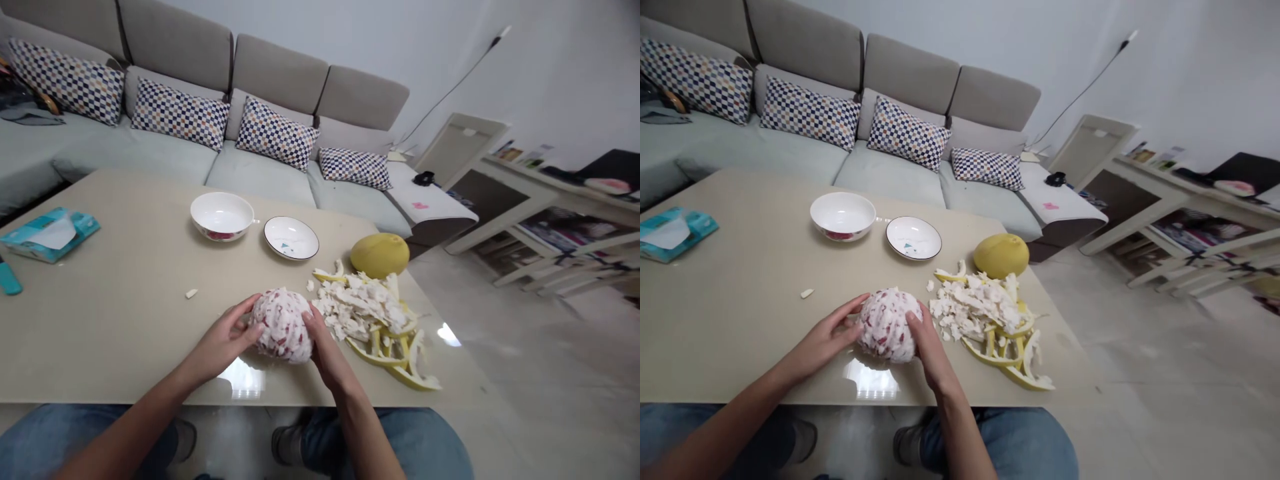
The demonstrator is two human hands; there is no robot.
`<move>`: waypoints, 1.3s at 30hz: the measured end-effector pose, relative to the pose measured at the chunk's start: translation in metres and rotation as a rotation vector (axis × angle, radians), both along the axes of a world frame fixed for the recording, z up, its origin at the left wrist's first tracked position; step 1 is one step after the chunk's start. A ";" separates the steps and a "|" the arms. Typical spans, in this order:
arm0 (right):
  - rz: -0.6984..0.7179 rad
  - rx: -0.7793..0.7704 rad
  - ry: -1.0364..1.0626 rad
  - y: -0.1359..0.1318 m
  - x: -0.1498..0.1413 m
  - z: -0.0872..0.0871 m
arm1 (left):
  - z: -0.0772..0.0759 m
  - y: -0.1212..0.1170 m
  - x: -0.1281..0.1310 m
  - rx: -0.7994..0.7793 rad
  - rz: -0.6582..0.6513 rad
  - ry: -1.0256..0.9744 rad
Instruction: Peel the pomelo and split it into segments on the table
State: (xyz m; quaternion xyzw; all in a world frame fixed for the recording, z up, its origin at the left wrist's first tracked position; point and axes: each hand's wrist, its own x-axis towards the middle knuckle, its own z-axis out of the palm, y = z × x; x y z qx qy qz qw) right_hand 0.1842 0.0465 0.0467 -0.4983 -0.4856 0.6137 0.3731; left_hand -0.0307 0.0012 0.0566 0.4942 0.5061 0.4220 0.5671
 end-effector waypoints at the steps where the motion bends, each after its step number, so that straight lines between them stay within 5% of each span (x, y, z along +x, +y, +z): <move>1: 0.022 -0.067 0.033 -0.002 0.001 0.002 | -0.001 -0.001 0.000 0.016 -0.017 0.054; 5: 0.108 -0.118 -0.097 -0.002 0.003 0.005 | -0.015 0.001 0.002 0.096 -0.013 0.225; 8: 0.157 0.066 -0.335 0.004 0.009 0.008 | -0.024 0.004 0.006 0.099 -0.015 0.263; 13: 0.047 0.336 -0.566 0.006 0.020 0.017 | -0.030 0.006 0.009 0.119 -0.036 0.241; 24: 0.030 0.895 -0.576 -0.032 0.026 0.018 | -0.039 0.005 0.011 0.208 -0.131 0.273; 33: -0.109 1.082 -0.489 -0.030 0.018 0.009 | -0.039 0.003 0.016 0.271 -0.095 0.324; 39: -0.135 1.154 -0.517 -0.026 0.017 0.008 | -0.024 -0.002 0.017 0.579 0.031 0.479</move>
